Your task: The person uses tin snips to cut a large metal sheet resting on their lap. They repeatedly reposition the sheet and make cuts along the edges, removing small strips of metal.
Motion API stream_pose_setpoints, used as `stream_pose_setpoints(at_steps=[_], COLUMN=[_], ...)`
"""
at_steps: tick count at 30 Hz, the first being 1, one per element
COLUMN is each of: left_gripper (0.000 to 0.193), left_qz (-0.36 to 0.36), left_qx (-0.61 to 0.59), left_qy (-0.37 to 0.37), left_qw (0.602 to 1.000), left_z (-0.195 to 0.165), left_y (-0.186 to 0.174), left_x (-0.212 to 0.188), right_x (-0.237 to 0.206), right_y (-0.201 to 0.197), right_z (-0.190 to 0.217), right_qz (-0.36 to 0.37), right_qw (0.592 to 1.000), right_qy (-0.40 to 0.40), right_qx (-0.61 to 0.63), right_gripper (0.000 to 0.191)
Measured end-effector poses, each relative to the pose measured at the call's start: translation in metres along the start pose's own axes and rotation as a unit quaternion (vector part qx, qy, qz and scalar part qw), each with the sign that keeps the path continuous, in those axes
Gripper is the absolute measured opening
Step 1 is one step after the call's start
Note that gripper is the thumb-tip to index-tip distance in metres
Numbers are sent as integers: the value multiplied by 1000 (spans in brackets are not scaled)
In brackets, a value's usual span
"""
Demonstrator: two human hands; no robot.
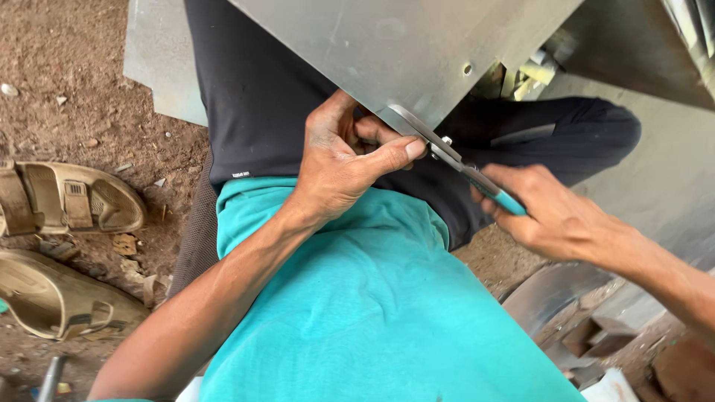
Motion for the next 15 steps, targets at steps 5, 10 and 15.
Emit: stream_pose_setpoints(at_steps=[5, 10, 15], left_gripper=[44, 46, 47], left_qz=[100, 41, -3], left_qx=[109, 115, 72], left_qy=[-74, -99, -114], left_qw=[986, 988, 991], left_z=[-24, -15, 8], left_y=[-9, -18, -3], left_x=[7, 6, 0], right_x=[-1, -6, -15], right_y=[5, 24, 28], right_z=[-26, -37, -24], right_qz=[-11, -35, -50], right_qw=[997, 999, 998], right_qy=[68, 36, -38], right_qx=[-38, 9, 27], right_gripper=[18, 19, 28])
Point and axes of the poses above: each hand's wrist, its own x-axis towards the middle knuckle, its own y-axis out of the palm, z = x × y, the point moved 10 cm from there along x, towards the middle knuckle
